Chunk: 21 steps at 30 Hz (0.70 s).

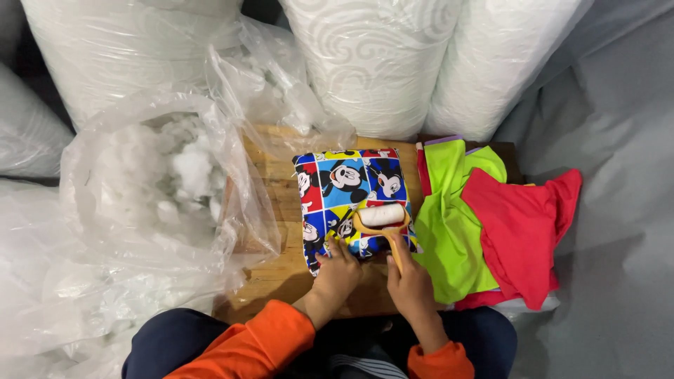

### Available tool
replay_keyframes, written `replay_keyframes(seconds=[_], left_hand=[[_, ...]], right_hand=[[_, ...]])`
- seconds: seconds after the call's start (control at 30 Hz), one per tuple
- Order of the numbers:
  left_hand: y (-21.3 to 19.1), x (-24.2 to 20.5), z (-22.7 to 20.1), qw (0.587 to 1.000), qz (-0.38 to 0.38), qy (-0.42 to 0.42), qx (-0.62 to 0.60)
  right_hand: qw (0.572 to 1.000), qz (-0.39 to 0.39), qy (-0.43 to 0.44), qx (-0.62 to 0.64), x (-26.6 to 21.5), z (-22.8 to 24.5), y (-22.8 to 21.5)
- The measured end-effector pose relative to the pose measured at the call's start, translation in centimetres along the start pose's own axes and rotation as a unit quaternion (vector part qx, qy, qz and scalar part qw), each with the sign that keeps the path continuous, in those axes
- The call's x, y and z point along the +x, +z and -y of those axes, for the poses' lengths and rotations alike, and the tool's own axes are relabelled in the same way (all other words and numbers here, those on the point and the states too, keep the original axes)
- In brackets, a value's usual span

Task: The person cleans a patterned fabric with a lint roller and then stuffs a green fabric pouch with white fiberfill material.

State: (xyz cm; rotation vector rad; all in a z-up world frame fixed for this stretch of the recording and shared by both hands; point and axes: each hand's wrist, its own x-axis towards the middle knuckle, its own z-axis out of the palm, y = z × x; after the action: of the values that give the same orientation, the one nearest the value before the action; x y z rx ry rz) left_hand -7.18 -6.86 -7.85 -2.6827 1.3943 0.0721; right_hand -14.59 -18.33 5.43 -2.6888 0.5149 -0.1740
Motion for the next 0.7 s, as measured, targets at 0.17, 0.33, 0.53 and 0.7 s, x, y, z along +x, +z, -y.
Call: replay_keyframes(seconds=[0.17, 0.33, 0.53, 0.7], left_hand=[[1.6, 0.3, -0.4, 0.992, -0.109, -0.029, -0.059], [2.3, 0.9, 0.0, 0.990, -0.122, -0.054, -0.035], [1.7, 0.5, 0.4, 0.989, -0.132, -0.069, -0.018], [3.2, 0.9, 0.0, 0.978, -0.185, -0.094, -0.006]], right_hand=[[0.999, 0.002, 0.036, 0.011, 5.4, 4.8, 0.3], [0.998, -0.006, 0.061, -0.013, 9.6, 6.2, 2.2], [0.995, 0.027, 0.091, -0.009, 8.4, 7.4, 1.2], [0.996, 0.050, 0.049, 0.056, 2.3, 5.4, -1.8]])
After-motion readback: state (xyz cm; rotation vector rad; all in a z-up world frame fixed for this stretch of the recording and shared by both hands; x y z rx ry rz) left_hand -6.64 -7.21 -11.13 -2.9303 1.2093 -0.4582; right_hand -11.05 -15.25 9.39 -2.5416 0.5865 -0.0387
